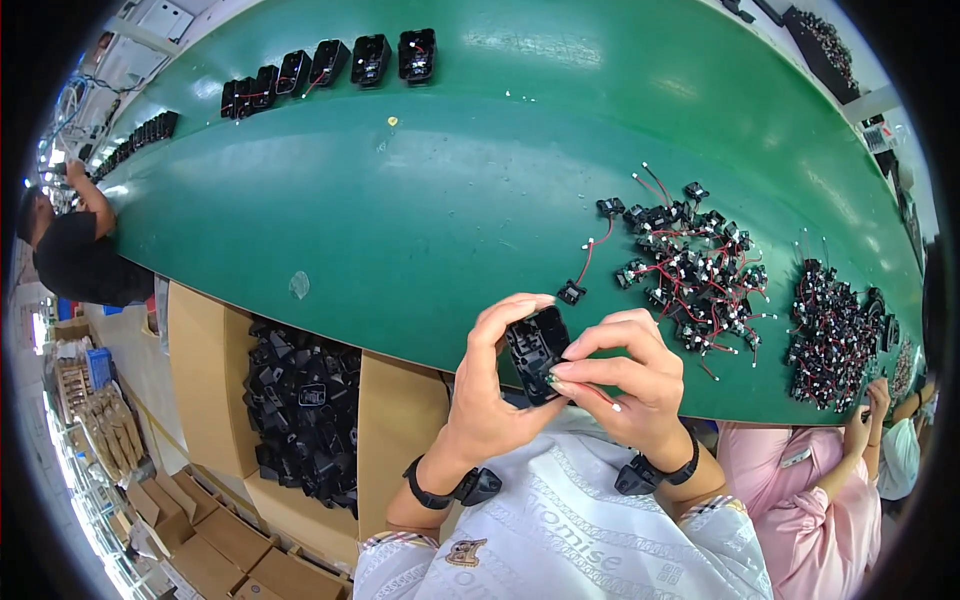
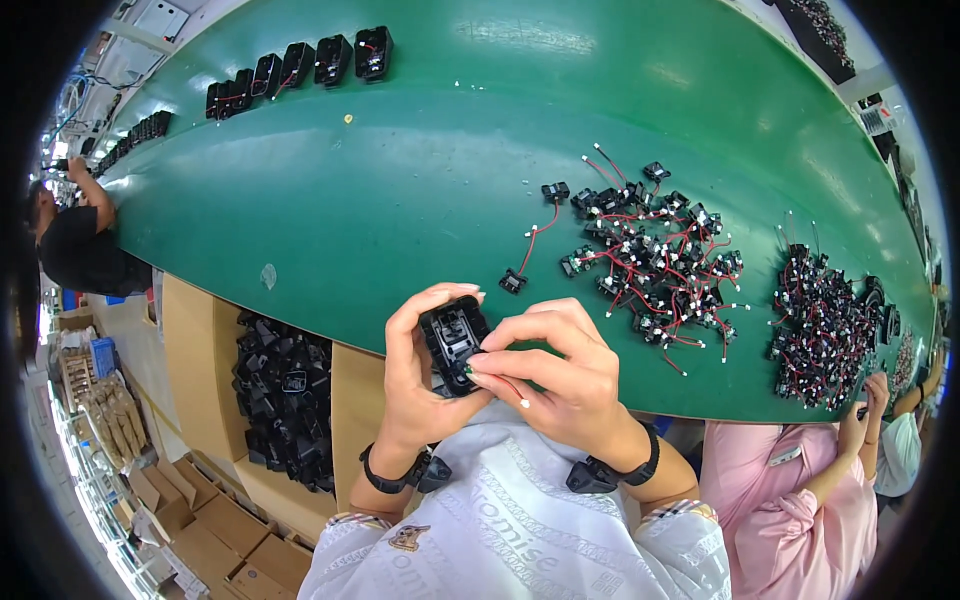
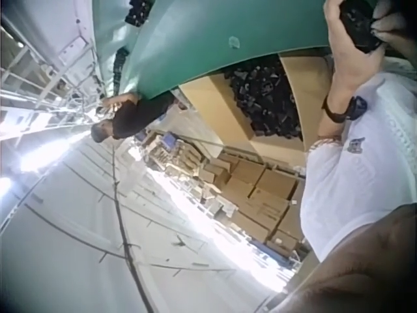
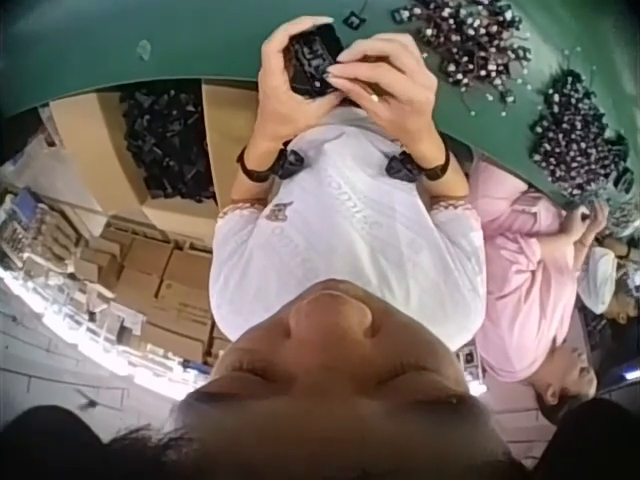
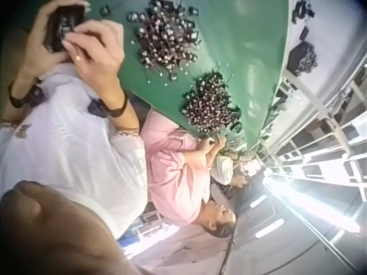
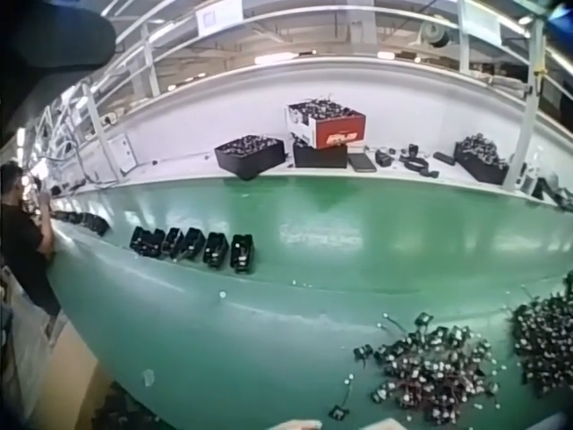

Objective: The person picks up a black plastic housing from a box and a small electronic component from a pile on the table. They insert the component into the housing by hand, press it into place, and then set the assembled unit onto the green workbench, repeating the process for several units.

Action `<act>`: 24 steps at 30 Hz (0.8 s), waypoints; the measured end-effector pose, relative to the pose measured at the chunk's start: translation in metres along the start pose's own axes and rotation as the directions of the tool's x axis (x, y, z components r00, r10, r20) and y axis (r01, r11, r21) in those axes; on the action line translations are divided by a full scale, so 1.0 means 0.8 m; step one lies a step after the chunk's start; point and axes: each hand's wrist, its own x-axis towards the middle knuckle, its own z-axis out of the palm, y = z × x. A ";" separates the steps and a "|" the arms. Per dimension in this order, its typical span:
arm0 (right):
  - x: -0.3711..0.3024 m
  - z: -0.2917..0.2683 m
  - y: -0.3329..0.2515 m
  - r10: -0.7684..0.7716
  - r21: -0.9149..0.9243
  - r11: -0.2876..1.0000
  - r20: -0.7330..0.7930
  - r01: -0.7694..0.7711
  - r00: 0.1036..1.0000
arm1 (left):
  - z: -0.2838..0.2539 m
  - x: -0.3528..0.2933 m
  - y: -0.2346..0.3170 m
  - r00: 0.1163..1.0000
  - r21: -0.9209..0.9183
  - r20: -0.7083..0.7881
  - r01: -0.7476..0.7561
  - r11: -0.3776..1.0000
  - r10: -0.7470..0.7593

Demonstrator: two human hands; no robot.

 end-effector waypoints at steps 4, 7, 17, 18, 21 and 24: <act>-0.002 0.005 0.002 0.043 -0.038 0.998 -0.032 -0.045 0.999 | 0.005 0.011 0.014 1.000 0.112 -0.025 -0.010 0.994 0.013; -0.012 0.016 -0.003 0.193 0.097 0.978 -0.078 -0.186 0.978 | 0.006 0.016 0.015 0.994 0.185 -0.035 -0.091 0.979 0.099; -0.006 0.011 0.004 0.058 -0.046 0.997 0.084 -0.054 0.995 | -0.011 0.021 -0.017 0.996 -0.099 0.020 -0.083 0.992 0.086; -0.007 0.012 0.005 0.076 -0.021 0.997 0.088 -0.074 0.993 | -0.012 0.027 -0.019 0.996 -0.167 0.043 -0.069 0.984 0.077; 0.000 0.009 0.013 0.010 -0.018 1.000 0.073 -0.008 0.997 | -0.017 0.039 -0.020 0.997 -0.187 0.070 -0.011 0.982 0.024; 0.011 -0.001 0.007 0.074 -0.034 0.997 0.068 -0.071 0.995 | -0.039 0.065 -0.007 0.997 -0.080 0.072 -0.009 0.997 0.015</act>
